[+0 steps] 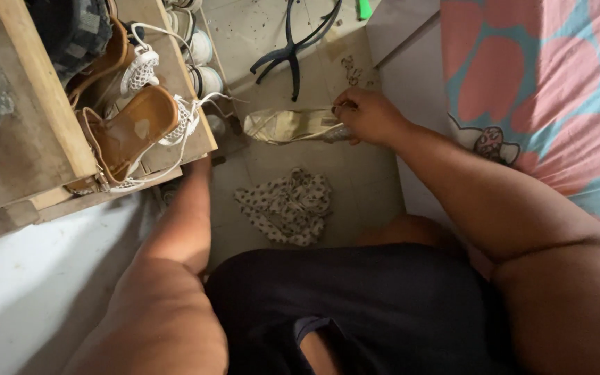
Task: The person wipes a pair of high-heeled shoes with a cloth, cleaning the interiors and exteriors of the shoes before placing them back on a shelf.
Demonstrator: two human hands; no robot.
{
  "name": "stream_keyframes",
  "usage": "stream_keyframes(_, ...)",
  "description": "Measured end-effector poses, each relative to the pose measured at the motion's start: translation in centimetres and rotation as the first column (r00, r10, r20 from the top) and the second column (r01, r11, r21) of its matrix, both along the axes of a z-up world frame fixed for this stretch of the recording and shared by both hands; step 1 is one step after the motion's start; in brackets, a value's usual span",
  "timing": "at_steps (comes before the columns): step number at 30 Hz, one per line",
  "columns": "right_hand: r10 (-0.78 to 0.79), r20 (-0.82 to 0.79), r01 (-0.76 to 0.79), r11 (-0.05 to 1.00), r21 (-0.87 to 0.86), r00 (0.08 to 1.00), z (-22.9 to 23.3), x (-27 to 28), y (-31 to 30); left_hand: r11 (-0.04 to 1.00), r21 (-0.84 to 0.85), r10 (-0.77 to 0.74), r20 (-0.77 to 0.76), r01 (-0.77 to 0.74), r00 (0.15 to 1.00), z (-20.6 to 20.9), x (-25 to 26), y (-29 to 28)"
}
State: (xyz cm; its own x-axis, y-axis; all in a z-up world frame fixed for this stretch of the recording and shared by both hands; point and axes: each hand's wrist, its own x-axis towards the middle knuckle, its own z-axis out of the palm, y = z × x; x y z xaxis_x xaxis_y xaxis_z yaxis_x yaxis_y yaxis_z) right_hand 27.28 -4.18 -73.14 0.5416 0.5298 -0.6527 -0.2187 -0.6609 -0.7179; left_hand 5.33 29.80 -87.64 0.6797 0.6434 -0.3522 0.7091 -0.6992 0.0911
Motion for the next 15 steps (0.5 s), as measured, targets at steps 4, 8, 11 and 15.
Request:
stream_keyframes(4, -0.007, 0.008, 0.007, 1.0, 0.022, 1.0, 0.0, 0.1, 0.0, 0.987, -0.028, -0.155, 0.131, 0.16, 0.979, 0.5, -1.7, -1.2)
stream_keyframes(8, 0.013, 0.038, -0.013, 1.0, -0.001, 0.999, 0.1, 0.1, 0.0, 0.984, 0.022, -0.174, 0.292, 0.176, 0.94, -1.3, -0.9, -1.1)
stream_keyframes(11, 0.014, 0.029, -0.013, 1.0, -0.021, 0.999, 0.2, -0.1, 0.1, 0.991, -0.02, -0.12, 0.319, 0.134, 0.94, -2.3, -0.9, -0.8)
stream_keyframes(15, 0.024, 0.037, -0.024, 1.0, -0.007, 0.999, 0.8, 0.1, 0.1, 0.991, -0.107, -0.046, 0.313, 0.083, 0.949, -2.0, -0.3, -0.1)
